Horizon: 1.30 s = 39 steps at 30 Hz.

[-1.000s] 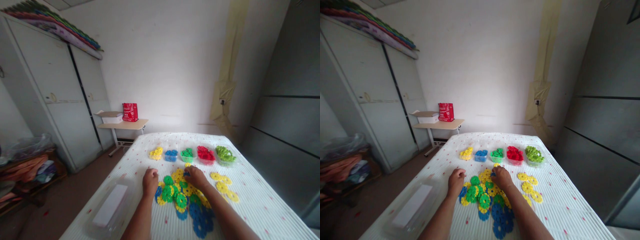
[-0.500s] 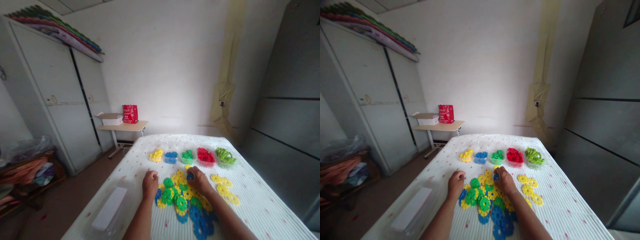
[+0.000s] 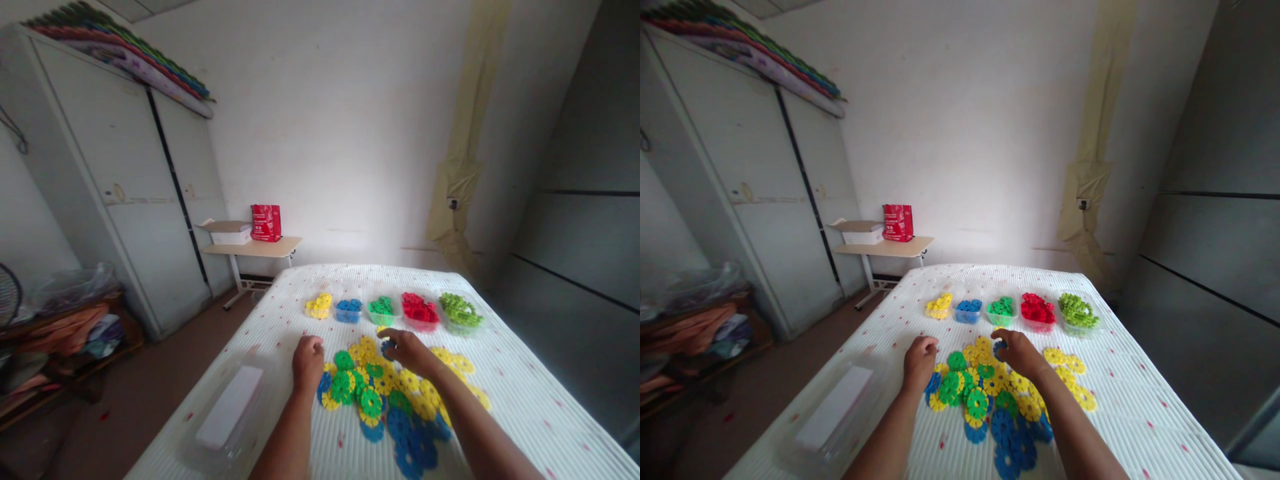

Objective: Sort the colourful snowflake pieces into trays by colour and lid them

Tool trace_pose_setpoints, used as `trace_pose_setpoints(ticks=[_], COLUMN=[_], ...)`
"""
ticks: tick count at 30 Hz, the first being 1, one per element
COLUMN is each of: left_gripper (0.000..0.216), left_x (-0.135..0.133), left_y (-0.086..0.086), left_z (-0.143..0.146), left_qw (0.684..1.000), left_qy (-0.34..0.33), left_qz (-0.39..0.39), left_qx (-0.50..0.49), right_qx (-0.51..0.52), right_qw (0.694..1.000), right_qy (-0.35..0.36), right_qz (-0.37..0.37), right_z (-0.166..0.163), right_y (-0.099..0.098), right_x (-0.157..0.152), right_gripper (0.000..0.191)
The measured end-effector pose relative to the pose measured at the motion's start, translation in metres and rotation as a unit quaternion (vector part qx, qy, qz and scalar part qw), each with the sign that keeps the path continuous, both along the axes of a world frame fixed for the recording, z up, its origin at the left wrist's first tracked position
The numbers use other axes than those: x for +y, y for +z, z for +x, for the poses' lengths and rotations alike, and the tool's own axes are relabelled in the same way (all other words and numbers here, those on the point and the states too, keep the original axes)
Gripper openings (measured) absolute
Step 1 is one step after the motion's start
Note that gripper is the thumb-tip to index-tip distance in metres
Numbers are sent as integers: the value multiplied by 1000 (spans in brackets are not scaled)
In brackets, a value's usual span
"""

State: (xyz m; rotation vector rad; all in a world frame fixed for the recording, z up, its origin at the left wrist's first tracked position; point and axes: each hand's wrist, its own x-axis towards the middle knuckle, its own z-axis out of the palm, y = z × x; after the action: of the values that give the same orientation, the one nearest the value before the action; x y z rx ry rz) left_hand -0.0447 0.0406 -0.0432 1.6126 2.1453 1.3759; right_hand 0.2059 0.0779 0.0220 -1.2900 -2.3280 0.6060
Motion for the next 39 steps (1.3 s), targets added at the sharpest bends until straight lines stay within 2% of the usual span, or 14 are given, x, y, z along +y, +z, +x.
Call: trace_pose_setpoints(ticks=[3, 6, 10, 13, 16, 21, 25, 28, 31, 34, 37, 39], left_gripper=[20, 19, 19, 20, 20, 21, 22, 22, 25, 39, 50, 53], left_x=[0, 0, -1, -2, -3, -3, -2, -8, -23, -43, -59, -63], left_y=[0, 2, 4, 5, 6, 8, 9, 14, 22, 29, 32, 33], left_z=[0, -1, -2, -1, -1, -4, -12, -16, -18, -20, -23, -24], left_qw=[1000, 1000, 1000, 1000, 999, 997, 990, 981, 973, 964, 952, 952], left_qy=[-2, -1, -1, -3, -8, -25, -75, -122, -150, -191, -250, -260], left_qz=[2, 3, 5, 5, 3, -13, -38, -60, -76, -96, -118, -126], left_qx=[-6, -13, -22, -31, -41, -71, -111, -141, -158, -156, -131, -101], right_qx=[67, 132, 158, 157, 144, 86, 34, 26, 36, 38, 19, 7], right_qw=[998, 988, 976, 975, 978, 973, 971, 968, 963, 961, 962, 962], right_qy=[-14, -85, -145, -132, -107, -70, -67, -91, -110, -94, -79, -74], right_qz=[-10, 4, 48, 81, 110, 204, 229, 232, 243, 256, 262, 263], right_z=[-20, -45, -63, -58, -38, 18, 68, 91, 93, 83, 75, 75], right_y=[23, 42, 48, 39, 26, -3, -29, -40, -40, -38, -39, -41], right_x=[14, 36, 54, 45, 23, -17, -41, -47, -45, -43, -43, -43], right_gripper=[37, 35, 43, 31, 22, 27, 27, 27, 27, 29, 31, 32])
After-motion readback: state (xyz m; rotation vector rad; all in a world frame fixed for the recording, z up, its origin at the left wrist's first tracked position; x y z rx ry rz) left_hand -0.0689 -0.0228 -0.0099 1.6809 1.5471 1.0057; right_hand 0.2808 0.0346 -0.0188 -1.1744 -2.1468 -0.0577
